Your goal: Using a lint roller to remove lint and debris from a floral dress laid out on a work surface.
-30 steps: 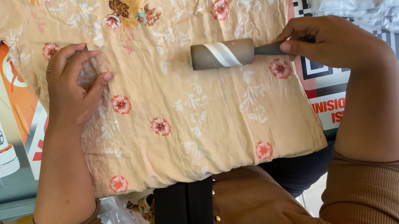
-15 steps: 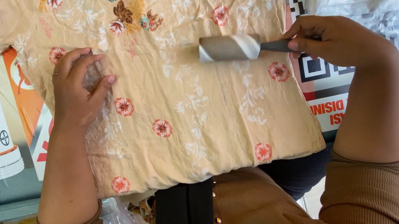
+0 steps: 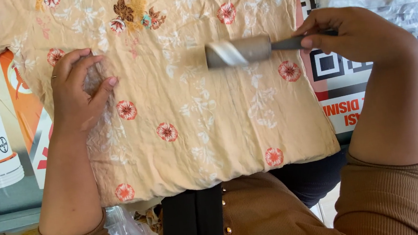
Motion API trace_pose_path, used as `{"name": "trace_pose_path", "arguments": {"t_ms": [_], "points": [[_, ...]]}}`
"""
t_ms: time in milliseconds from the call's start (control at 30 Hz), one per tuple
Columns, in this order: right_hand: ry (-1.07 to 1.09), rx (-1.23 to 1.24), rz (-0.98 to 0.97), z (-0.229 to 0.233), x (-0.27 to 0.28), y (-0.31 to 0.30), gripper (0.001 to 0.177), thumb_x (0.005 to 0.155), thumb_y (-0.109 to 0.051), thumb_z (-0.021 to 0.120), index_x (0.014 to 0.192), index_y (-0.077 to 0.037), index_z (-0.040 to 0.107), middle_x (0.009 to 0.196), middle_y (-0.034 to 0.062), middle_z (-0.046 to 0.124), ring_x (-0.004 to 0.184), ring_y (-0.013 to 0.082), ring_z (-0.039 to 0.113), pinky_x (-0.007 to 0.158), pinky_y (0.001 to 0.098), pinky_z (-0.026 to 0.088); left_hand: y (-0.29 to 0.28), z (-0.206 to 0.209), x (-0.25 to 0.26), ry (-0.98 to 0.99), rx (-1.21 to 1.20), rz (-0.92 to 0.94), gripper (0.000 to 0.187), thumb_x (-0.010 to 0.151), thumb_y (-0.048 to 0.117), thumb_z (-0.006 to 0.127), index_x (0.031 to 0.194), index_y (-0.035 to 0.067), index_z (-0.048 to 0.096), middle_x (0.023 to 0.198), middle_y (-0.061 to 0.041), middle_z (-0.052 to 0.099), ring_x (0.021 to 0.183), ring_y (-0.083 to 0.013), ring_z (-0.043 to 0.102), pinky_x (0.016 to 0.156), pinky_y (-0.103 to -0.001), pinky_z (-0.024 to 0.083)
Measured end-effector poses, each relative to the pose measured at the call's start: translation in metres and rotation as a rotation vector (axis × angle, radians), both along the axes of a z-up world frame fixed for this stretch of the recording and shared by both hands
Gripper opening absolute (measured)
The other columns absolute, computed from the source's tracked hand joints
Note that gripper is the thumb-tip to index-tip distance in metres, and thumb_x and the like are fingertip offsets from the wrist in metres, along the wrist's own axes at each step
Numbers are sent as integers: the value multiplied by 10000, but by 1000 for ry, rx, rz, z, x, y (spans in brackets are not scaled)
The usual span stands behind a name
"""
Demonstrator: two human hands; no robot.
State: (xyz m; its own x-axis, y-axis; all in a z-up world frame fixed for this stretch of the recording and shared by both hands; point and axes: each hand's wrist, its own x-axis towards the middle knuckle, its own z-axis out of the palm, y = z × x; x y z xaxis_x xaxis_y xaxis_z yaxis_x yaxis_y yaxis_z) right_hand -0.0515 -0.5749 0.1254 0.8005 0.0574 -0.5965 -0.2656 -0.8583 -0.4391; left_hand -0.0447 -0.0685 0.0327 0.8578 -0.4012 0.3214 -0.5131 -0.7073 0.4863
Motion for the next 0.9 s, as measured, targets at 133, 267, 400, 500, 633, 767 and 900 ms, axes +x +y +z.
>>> {"name": "trace_pose_path", "arguments": {"t_ms": [133,267,400,500,633,767,900], "points": [[78,-2,-15,4,2,12,225,1020,-284,636,1204,-211,742,910,30,635,762,191,495,682,336,374,0,0,0,-4,-6,0,379,1000,142,788,1313,-48,691,1367,-183,531,1282,-360,551,1101,-518,433],[382,-56,280,10,-1,23,304,901,-261,731,1160,-281,889,958,-61,863,837,109,698,814,242,462,1,0,0,0,8,3,383,1005,155,777,1324,-37,687,1373,-183,531,1295,-361,544,1111,-523,422],[293,-58,250,15,-3,21,352,842,-339,738,1170,-291,856,1293,-184,810,1149,40,726,1028,242,459,3,-5,1,-14,12,5,386,999,161,786,1324,-24,690,1379,-176,535,1295,-358,549,1108,-524,421],[49,9,70,2,-1,3,267,1020,-284,607,1244,-245,745,878,14,657,672,188,479,624,331,372,0,0,0,17,3,9,371,1009,153,765,1317,-39,688,1371,-191,533,1299,-365,540,1114,-527,424],[48,0,-50,7,1,15,259,1054,-300,543,1272,-204,646,1020,16,667,799,206,531,642,382,417,2,-3,1,-19,10,-4,366,1021,157,763,1319,-40,685,1377,-188,531,1291,-367,551,1101,-531,438],[316,-55,248,9,1,20,246,940,-297,682,1109,-253,857,865,-18,793,788,127,614,767,271,412,3,-5,1,-9,10,11,377,1001,154,788,1317,-28,693,1381,-174,536,1292,-357,548,1112,-522,427],[400,-57,388,5,-4,18,293,914,-273,705,1128,-283,906,821,-32,858,774,97,706,799,233,468,2,-4,1,-11,8,7,381,1003,157,787,1319,-35,694,1372,-185,538,1289,-364,548,1105,-525,431]]}}
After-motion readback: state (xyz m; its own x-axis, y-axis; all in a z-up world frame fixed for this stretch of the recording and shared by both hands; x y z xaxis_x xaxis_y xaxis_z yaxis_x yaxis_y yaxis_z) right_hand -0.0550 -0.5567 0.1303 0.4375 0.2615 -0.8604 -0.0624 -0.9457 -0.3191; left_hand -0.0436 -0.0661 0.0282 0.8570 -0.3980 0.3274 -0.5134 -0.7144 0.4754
